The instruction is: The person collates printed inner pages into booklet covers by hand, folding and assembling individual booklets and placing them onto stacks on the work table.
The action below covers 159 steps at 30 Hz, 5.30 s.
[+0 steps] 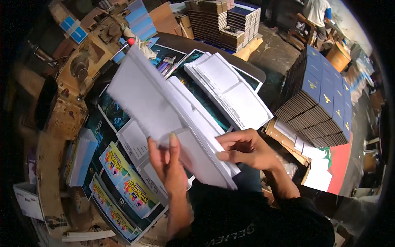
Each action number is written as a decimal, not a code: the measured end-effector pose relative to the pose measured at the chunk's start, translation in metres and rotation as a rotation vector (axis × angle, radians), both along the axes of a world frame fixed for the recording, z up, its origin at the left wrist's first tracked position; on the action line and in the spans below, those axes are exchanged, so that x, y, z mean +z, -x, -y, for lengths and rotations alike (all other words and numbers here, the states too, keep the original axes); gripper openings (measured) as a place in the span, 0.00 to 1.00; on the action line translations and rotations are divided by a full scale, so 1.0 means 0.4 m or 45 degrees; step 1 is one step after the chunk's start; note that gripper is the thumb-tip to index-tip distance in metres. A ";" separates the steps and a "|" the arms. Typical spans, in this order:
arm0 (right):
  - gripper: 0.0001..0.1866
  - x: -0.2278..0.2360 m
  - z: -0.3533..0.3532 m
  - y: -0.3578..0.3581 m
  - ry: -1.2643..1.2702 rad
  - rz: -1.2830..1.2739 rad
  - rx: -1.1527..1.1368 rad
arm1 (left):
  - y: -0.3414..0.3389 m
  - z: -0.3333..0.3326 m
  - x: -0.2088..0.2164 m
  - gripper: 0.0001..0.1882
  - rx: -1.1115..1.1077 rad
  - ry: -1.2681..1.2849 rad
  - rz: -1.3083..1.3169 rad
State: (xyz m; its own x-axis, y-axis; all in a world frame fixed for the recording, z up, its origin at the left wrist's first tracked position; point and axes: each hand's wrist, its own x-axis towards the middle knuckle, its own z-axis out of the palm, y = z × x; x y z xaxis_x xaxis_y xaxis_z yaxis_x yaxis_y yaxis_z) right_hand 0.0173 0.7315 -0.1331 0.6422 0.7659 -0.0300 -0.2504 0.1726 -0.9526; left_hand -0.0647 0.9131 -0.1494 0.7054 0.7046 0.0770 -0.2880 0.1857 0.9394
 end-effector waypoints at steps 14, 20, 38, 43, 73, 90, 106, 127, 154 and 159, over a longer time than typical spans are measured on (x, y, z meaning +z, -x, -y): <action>0.19 0.021 0.179 -0.097 0.215 0.648 -1.258 | -0.065 0.058 -0.044 0.28 -0.478 -1.517 -0.541; 0.28 -0.024 0.221 -0.136 0.429 0.550 -1.205 | -0.064 0.035 -0.059 0.22 -0.590 -1.356 -0.448; 0.31 -0.110 -0.046 -0.138 0.582 0.456 -0.270 | 0.063 0.020 -0.073 0.08 -0.435 -0.502 -0.174; 0.27 -0.177 -0.053 -0.138 0.419 0.193 -0.242 | 0.116 -0.030 0.014 0.13 -0.419 -0.842 -0.328; 0.32 -0.184 -0.331 0.128 0.321 0.801 0.076 | 0.457 -0.221 -0.055 0.16 -0.131 -0.605 -0.371; 0.31 -0.151 -0.408 0.184 0.216 0.515 -0.015 | 0.586 -0.253 -0.102 0.05 0.726 -0.792 -0.717; 0.39 -0.155 -0.599 0.446 -0.114 0.335 0.440 | 0.706 -0.403 -0.055 0.20 0.604 -0.384 -1.119; 0.11 -0.139 0.118 -0.304 0.814 1.041 -1.074 | 0.626 -0.512 -0.143 0.37 1.170 -1.893 -1.578; 0.11 -0.001 0.172 -0.209 -0.075 0.141 -1.201 | -0.056 0.058 -0.047 0.13 -0.579 -1.292 -0.437; 0.17 -0.008 0.148 -0.231 0.033 0.114 -1.147 | -0.051 0.070 -0.070 0.14 -0.551 -1.311 -0.466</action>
State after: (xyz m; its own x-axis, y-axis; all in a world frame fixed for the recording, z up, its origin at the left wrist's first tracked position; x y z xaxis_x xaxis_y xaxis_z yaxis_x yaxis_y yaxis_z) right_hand 0.1096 0.6724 -0.1362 0.9989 -0.0282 0.0387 0.0444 0.2455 -0.9684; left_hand -0.0442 0.8852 -0.1774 0.9690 0.1245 0.2133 -0.0689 -0.6933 0.7173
